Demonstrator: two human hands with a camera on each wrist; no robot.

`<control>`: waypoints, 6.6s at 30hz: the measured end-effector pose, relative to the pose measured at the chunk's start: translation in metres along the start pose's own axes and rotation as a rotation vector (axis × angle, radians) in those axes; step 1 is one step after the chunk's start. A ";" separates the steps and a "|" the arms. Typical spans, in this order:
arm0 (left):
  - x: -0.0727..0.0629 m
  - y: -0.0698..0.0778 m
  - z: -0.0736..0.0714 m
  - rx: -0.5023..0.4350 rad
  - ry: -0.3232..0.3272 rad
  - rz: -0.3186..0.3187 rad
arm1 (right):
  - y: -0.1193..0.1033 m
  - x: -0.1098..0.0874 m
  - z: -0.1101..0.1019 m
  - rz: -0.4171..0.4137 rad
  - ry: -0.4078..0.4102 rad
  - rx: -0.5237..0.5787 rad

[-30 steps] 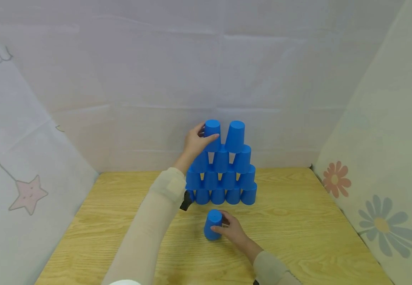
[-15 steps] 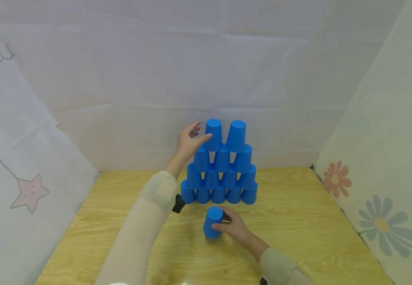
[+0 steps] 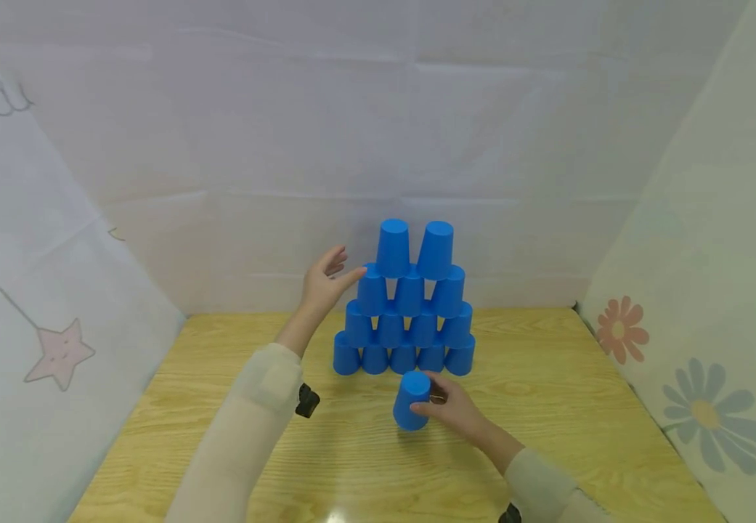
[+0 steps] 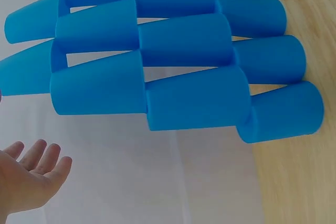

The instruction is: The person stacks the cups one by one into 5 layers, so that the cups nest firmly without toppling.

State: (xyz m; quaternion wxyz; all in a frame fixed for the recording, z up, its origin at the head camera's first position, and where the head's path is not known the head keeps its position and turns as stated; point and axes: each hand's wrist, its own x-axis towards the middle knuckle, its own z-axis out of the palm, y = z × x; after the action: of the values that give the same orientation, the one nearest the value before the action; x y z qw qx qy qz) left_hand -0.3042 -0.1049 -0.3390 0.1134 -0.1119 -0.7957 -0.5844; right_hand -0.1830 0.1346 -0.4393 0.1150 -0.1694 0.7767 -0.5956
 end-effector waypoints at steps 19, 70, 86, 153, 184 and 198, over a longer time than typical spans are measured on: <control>-0.038 -0.048 -0.007 -0.024 0.000 -0.057 | -0.008 0.006 -0.043 -0.017 0.049 -0.028; -0.106 -0.114 0.012 -0.141 0.008 -0.290 | -0.139 0.057 -0.151 -0.148 0.305 -0.207; -0.124 -0.120 0.012 -0.200 0.010 -0.336 | -0.181 0.084 -0.145 -0.154 0.348 -0.211; -0.139 -0.124 0.010 -0.188 0.030 -0.362 | -0.162 0.179 -0.120 -0.019 0.363 -0.263; -0.119 -0.103 -0.023 -0.008 -0.009 -0.220 | -0.152 0.094 -0.129 -0.195 0.261 -0.469; -0.114 -0.073 -0.029 0.304 0.021 -0.028 | -0.101 0.048 -0.126 -0.140 0.316 -0.632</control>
State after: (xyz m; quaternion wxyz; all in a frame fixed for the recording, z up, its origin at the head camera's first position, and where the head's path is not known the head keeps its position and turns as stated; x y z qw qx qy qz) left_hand -0.2176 -0.1596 -0.4319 0.1293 -0.0761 -0.8752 -0.4598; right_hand -0.2619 0.2034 -0.3071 -0.1058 -0.1552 0.9173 -0.3511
